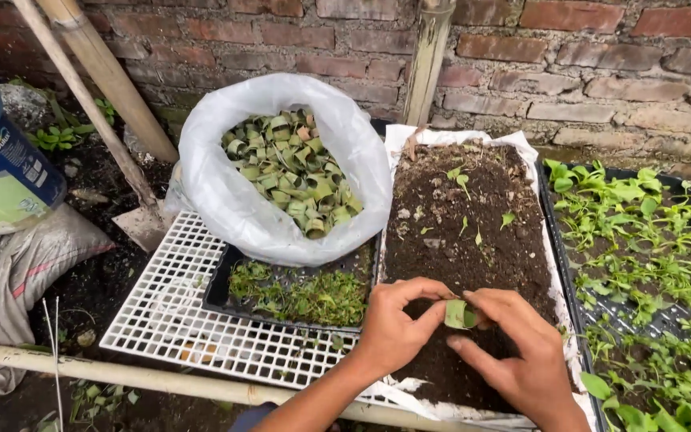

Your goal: The person plants small seedlings into a soil-filled tray using rolled leaf containers. They pick up seedlings from a tray, place them into the rolled leaves, and then insert the leaf containers into the soil, pressing the soil around them.

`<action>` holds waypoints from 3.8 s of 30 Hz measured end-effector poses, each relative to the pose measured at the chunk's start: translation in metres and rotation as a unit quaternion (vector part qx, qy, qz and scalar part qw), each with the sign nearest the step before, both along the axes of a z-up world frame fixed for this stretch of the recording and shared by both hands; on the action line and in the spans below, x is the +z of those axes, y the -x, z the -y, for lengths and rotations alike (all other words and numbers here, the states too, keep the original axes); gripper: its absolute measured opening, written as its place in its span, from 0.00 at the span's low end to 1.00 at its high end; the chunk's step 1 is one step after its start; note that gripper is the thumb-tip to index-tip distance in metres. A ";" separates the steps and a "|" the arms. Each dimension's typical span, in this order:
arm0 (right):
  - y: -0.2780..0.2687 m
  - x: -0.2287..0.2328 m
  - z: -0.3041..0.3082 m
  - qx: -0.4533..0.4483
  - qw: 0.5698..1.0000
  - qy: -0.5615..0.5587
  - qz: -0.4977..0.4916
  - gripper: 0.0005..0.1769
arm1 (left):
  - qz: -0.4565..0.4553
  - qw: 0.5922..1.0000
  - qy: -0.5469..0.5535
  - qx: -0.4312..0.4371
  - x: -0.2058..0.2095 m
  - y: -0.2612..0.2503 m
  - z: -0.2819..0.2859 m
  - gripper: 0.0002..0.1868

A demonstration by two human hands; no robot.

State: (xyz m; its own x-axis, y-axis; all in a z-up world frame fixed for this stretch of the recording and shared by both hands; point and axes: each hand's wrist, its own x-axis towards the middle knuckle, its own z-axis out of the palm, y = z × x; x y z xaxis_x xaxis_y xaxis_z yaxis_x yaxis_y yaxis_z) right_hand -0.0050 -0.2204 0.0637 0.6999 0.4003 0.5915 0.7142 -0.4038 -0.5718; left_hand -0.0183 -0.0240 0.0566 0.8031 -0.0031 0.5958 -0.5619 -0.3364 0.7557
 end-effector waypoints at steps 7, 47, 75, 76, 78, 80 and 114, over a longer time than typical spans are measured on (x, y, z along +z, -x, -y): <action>-0.005 -0.016 -0.008 0.044 0.998 0.001 -0.038 0.21 | -0.136 0.980 0.145 0.013 -0.044 0.012 0.010 0.09; -0.039 -0.064 -0.016 -0.050 0.958 0.244 -0.140 0.26 | -0.095 0.957 0.050 0.268 -0.020 0.022 -0.159 0.04; -0.068 -0.037 -0.108 0.073 0.926 -0.201 -0.313 0.10 | -0.184 0.973 0.131 -0.034 -0.031 0.003 -0.100 0.29; -0.065 -0.033 -0.108 0.070 0.925 -0.208 -0.309 0.10 | -0.206 0.974 0.089 -0.024 -0.032 0.004 -0.101 0.27; -0.064 -0.029 -0.105 0.068 0.924 -0.214 -0.308 0.10 | -0.228 0.972 0.047 -0.012 -0.036 0.005 -0.106 0.25; -0.067 -0.030 -0.096 0.052 0.932 -0.217 -0.284 0.11 | -0.197 0.974 -0.067 0.085 -0.040 0.005 -0.113 0.17; -0.059 -0.035 -0.040 -0.041 0.952 -0.037 -0.300 0.14 | -0.122 0.884 -0.231 0.387 -0.045 0.010 -0.150 0.11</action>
